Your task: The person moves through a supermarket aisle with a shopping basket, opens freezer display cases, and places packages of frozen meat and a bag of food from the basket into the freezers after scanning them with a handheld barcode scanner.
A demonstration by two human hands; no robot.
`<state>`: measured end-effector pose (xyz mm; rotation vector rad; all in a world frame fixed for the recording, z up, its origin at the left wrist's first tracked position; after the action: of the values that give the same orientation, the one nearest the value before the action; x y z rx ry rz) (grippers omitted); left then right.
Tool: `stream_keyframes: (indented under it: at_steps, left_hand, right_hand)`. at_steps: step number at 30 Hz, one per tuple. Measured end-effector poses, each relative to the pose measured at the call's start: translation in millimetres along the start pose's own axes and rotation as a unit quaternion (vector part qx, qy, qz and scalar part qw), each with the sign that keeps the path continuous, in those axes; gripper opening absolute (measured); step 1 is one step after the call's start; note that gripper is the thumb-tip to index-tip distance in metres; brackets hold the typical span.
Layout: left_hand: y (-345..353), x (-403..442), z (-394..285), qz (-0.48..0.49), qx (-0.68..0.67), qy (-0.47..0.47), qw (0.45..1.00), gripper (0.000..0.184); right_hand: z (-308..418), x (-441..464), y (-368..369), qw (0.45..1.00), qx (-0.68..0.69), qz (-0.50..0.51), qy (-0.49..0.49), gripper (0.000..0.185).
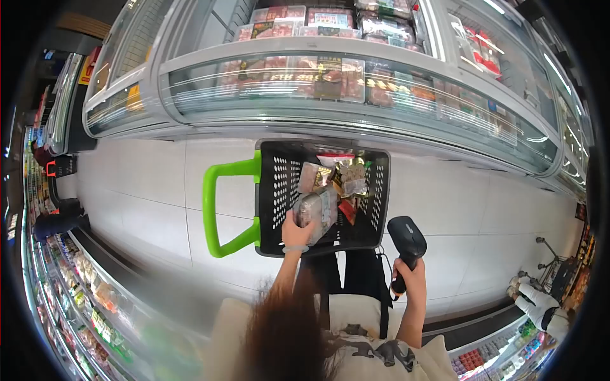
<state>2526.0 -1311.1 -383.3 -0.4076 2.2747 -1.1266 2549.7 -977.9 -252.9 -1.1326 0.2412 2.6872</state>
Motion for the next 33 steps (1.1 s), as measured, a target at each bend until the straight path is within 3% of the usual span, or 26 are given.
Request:
stream_keyframes:
  at_steps: [6,9,11,12,15,21,24,28,31,32,33]
  left_hand:
    - [-149.3,-32.2,-70.2,-0.008,-0.290,0.082,0.953,0.046]
    - [-161.1,-46.6,-84.1,0.020,-0.436,0.065,0.897,0.051]
    - [-151.5,-65.9,-108.7,0.055,-0.515,0.044,0.855,0.046]
    - [-138.8,-76.2,-124.2,0.076,-0.552,0.033,0.830,0.047]
    - [-80.5,-110.6,-171.5,0.141,-0.621,-0.010,0.771,0.050]
    - [15.0,-170.6,-293.8,0.152,-0.652,-0.038,0.742,0.048]
    - [28.7,-185.9,-350.1,0.176,-0.619,-0.014,0.765,0.048]
    - [35.0,-183.2,-370.7,0.138,-0.615,-0.019,0.776,0.052]
    - [20.5,-178.8,-391.5,0.107,-0.625,0.027,0.773,0.053]
    - [24.5,-178.3,-395.2,0.135,-0.664,0.006,0.735,0.048]
    - [22.4,-177.1,-401.3,0.131,-0.658,0.012,0.741,0.050]
  right_hand:
    - [80.3,-24.6,7.2,0.993,0.007,0.076,-0.092,0.016]
    - [95.0,-5.8,-2.2,0.982,0.064,0.151,-0.096,0.022]
    - [116.7,0.9,-11.9,0.971,0.096,0.179,-0.129,0.033]
    - [125.4,1.3,-17.3,0.963,0.124,0.216,-0.101,0.043]
    - [150.5,24.8,-52.5,0.915,0.237,0.304,-0.123,0.051]
    - [228.0,50.7,-176.1,0.913,0.197,0.328,-0.143,0.054]
    - [254.0,55.1,-221.2,0.922,0.166,0.300,-0.180,0.055]
    - [283.3,66.4,-237.5,0.918,0.165,0.303,-0.193,0.056]
    - [317.3,70.1,-227.8,0.911,0.129,0.310,-0.240,0.057]
    - [329.7,71.5,-225.2,0.909,0.129,0.308,-0.249,0.059]
    - [347.7,69.1,-220.0,0.903,0.142,0.309,-0.263,0.057]
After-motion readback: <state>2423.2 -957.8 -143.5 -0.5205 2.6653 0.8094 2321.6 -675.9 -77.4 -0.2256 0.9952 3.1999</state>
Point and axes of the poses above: each hand's wrist, its own x-axis towards the middle knuckle, its own y-axis out of the palm, z = x × y, the point moved 10 cm from there along x, towards the middle knuckle, and after that the axes turned 8 degrees about x, right-handed, at the moved point
